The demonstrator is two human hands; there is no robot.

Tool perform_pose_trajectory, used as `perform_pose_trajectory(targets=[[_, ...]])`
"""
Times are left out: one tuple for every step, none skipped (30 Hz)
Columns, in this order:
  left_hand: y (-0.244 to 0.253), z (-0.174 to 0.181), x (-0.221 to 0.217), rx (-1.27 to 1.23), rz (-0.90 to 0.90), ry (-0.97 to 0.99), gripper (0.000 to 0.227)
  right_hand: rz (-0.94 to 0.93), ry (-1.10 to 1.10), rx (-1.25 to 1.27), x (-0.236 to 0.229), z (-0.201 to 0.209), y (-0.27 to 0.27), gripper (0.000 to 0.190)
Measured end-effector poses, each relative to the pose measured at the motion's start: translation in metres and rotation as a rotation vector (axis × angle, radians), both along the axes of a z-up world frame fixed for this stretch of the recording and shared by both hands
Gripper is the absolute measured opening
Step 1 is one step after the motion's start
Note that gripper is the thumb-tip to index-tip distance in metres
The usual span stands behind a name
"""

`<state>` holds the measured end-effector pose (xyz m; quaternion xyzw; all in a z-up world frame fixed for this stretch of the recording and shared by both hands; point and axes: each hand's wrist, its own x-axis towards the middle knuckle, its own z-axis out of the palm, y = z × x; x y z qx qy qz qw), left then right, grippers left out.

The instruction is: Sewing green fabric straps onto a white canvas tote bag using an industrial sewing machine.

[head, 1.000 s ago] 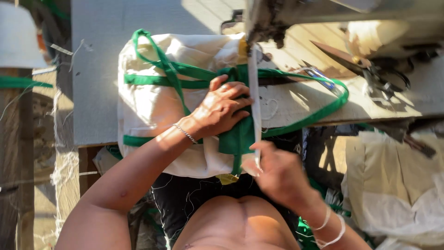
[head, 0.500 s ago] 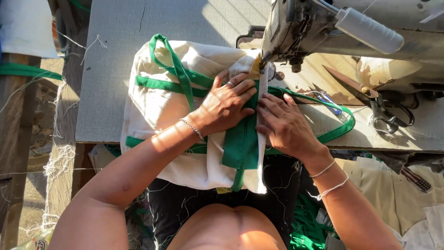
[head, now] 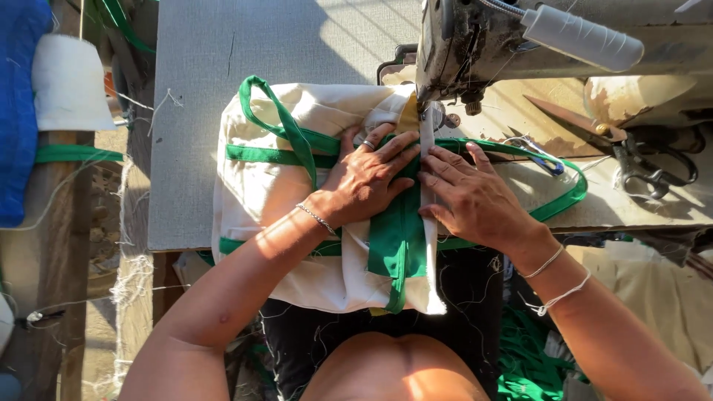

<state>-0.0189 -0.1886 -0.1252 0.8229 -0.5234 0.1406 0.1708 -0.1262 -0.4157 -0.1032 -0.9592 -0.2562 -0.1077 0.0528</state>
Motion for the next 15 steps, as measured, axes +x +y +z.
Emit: perform_pose_trajectory(targets=[[-0.002,0.004,-0.001,0.012,-0.010,-0.002,0.055,-0.010,-0.002,0.012,0.000,-0.003,-0.003,0.053],[-0.002,0.008,-0.002,0.011,-0.003,0.020,0.051,-0.005,-0.008,0.003,0.000,-0.006,-0.004,0.054],[-0.002,0.011,-0.004,0.009,0.004,0.043,0.047,0.000,-0.014,-0.006,0.001,-0.009,-0.005,0.054],[-0.002,0.010,-0.003,0.027,-0.001,0.039,0.047,-0.006,-0.017,0.011,0.001,-0.011,-0.006,0.054],[-0.003,0.009,-0.003,0.025,0.007,0.061,0.046,-0.008,-0.016,-0.002,0.002,-0.013,-0.007,0.055],[-0.004,0.008,-0.002,0.021,0.014,0.083,0.045,-0.013,-0.014,-0.017,0.002,-0.016,-0.009,0.055],[-0.003,0.008,-0.002,0.037,0.006,0.080,0.045,-0.021,-0.017,-0.001,0.002,-0.014,-0.006,0.055],[-0.004,0.009,-0.002,0.038,0.015,0.096,0.046,-0.023,-0.012,-0.003,0.002,-0.012,-0.005,0.055],[-0.005,0.010,-0.003,0.040,0.025,0.113,0.047,-0.025,-0.006,-0.006,0.001,-0.009,-0.005,0.055],[-0.005,0.010,-0.002,0.049,0.013,0.106,0.047,-0.037,-0.012,0.002,0.002,-0.011,-0.006,0.055],[-0.005,0.010,-0.002,0.055,0.021,0.116,0.046,-0.031,-0.010,0.001,0.002,-0.013,-0.007,0.055],[-0.005,0.010,-0.002,0.061,0.030,0.126,0.046,-0.024,-0.007,-0.001,0.003,-0.015,-0.008,0.056],[-0.006,0.009,0.001,0.070,0.020,0.119,0.046,-0.035,-0.013,0.007,0.006,-0.013,-0.009,0.056],[-0.007,0.007,0.002,0.042,0.018,0.128,0.046,-0.037,0.034,-0.008,0.007,-0.013,-0.009,0.055],[-0.007,0.005,0.003,0.015,0.016,0.137,0.046,-0.039,0.080,-0.022,0.008,-0.012,-0.010,0.055]])
